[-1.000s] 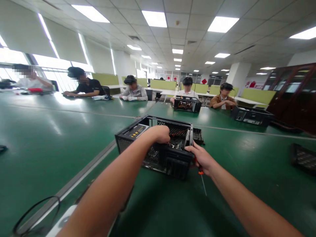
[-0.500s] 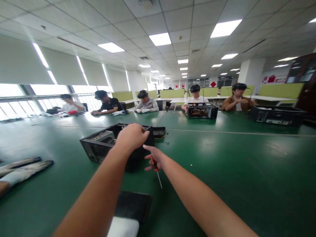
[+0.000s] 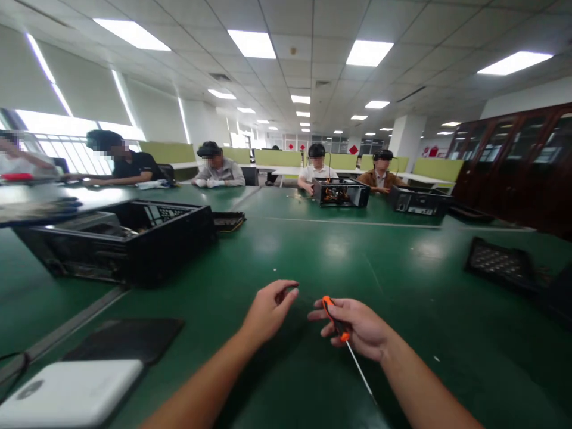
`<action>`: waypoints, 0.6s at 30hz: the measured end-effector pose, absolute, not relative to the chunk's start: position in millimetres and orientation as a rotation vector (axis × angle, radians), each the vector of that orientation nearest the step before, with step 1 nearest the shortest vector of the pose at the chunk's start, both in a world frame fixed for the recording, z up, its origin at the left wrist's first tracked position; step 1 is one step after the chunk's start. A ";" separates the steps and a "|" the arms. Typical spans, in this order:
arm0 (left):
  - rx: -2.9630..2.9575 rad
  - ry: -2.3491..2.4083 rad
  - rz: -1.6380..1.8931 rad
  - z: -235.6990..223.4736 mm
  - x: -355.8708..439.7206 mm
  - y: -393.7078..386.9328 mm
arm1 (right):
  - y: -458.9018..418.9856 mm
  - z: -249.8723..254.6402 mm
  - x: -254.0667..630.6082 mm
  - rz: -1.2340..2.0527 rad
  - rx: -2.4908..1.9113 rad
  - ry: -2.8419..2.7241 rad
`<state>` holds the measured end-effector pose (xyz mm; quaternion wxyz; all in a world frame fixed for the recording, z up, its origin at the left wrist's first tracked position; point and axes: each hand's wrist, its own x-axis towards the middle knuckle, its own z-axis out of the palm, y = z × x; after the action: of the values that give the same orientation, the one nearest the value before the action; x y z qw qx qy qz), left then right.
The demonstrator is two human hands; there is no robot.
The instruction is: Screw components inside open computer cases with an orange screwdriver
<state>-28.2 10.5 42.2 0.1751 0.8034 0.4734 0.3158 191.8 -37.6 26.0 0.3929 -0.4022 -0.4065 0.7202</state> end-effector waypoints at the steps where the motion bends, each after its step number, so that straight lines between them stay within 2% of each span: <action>1: 2.275 1.308 0.884 37.1 -25.7 6.4 | -39.1 20.3 197.3 1.787 -1.042 -1.026; 6: 2.358 1.170 0.910 32.1 -26.9 2.7 | -30.8 3.8 183.7 1.506 -1.111 -1.087; 18: 2.619 0.794 0.748 22.7 -25.7 -3.4 | -62.8 35.6 181.4 0.501 -1.081 -1.608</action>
<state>-25.7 -3.4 22.7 0.1518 0.9124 0.2765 0.2607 181.4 -62.8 35.6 0.5397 -0.4548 -0.6763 0.2109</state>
